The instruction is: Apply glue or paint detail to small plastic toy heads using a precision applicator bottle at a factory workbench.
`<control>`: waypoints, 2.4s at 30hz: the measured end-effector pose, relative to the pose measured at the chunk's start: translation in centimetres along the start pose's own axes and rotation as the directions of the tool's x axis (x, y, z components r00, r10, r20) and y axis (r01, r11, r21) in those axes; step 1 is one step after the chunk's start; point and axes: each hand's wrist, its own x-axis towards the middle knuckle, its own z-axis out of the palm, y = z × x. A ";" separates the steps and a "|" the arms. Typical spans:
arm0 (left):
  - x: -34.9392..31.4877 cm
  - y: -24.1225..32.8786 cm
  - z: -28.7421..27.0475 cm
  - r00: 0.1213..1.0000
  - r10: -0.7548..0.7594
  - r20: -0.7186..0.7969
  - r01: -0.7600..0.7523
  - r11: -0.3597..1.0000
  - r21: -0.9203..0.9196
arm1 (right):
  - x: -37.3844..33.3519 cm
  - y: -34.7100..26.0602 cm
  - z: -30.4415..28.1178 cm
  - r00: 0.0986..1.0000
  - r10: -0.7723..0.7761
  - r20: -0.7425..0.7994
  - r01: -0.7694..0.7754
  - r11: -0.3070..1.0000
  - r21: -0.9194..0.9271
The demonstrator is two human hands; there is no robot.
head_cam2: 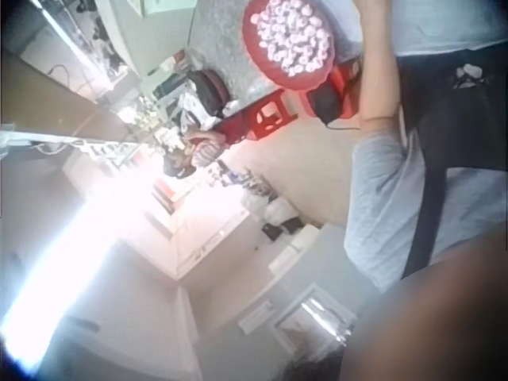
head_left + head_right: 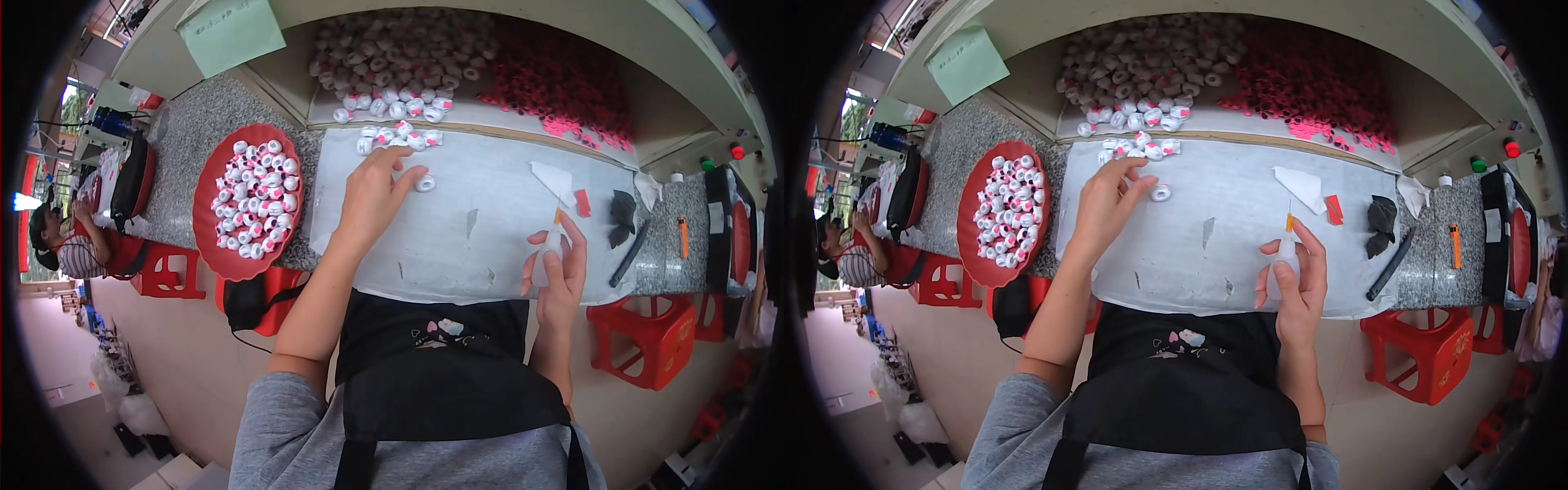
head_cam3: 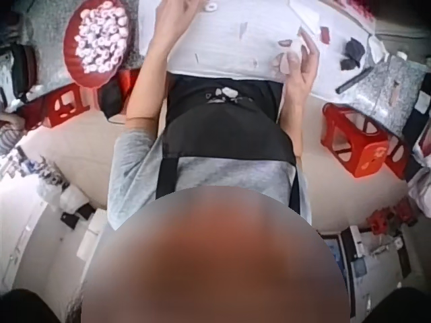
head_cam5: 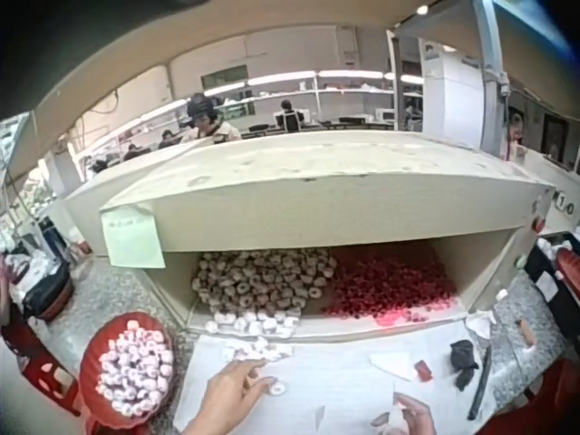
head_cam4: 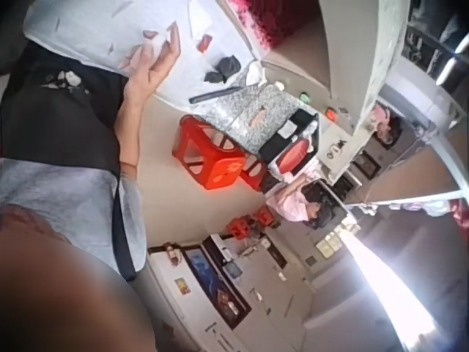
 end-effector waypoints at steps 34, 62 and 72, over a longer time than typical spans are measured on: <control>-4.2 2.2 -0.2 0.970 -0.072 0.233 0.236 0.037 -0.971 | 1.0 -2.1 7.3 0.815 -0.579 -0.014 0.573 0.810 -0.127; -4.5 2.5 -0.2 0.964 -0.055 0.261 0.264 0.053 -0.963 | 0.5 -2.2 7.3 0.733 -0.667 0.136 0.678 0.697 -0.235; -4.6 2.4 0.1 0.959 -0.043 0.281 0.282 0.046 -0.958 | 0.6 -1.9 7.3 0.728 -0.680 0.083 0.674 0.690 -0.262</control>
